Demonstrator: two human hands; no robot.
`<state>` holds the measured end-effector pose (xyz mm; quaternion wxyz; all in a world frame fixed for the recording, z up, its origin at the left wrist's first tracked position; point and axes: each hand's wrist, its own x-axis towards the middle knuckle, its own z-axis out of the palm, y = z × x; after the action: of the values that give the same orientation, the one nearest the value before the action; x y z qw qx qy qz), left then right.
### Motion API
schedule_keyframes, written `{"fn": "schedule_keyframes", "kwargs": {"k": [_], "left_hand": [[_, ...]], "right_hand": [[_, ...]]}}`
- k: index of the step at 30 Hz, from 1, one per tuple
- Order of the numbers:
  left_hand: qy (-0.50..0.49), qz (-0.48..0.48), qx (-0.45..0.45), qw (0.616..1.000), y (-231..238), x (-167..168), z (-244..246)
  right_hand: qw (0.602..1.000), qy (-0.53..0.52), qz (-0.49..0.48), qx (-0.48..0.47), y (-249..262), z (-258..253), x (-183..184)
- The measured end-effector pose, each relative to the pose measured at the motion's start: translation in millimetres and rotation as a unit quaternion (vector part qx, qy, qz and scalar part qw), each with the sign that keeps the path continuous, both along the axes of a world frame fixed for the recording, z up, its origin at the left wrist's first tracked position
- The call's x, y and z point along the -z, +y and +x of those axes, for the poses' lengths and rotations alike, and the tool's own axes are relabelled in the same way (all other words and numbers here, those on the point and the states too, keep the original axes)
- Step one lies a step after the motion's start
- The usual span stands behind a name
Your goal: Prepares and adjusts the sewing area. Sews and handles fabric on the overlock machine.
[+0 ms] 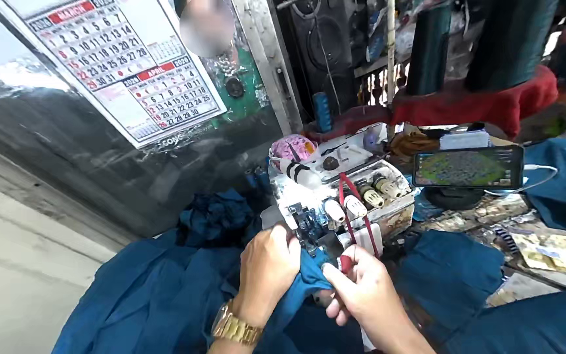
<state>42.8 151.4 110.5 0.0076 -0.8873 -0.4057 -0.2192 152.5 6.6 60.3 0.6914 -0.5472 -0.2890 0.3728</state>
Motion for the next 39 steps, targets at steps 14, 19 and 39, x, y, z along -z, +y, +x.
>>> {"fn": "schedule_keyframes", "kwargs": {"k": [14, 19, 39], "left_hand": [[0.094, -0.009, 0.278, 0.956, 7.3, -31.7, -39.5], [0.101, 0.024, 0.277, 0.955, 1.7, -47.7, -36.2], [-0.153, -0.128, 0.213, 0.956, 5.8, -35.5, -48.9]], "right_hand": [[0.94, -0.328, 0.074, 0.052, 7.0, 18.3, 19.3], [0.924, -0.382, 0.034, 0.011, -0.5, 36.4, 7.8], [0.945, -0.283, 0.001, -0.163, 6.4, 39.7, -32.3]]}}
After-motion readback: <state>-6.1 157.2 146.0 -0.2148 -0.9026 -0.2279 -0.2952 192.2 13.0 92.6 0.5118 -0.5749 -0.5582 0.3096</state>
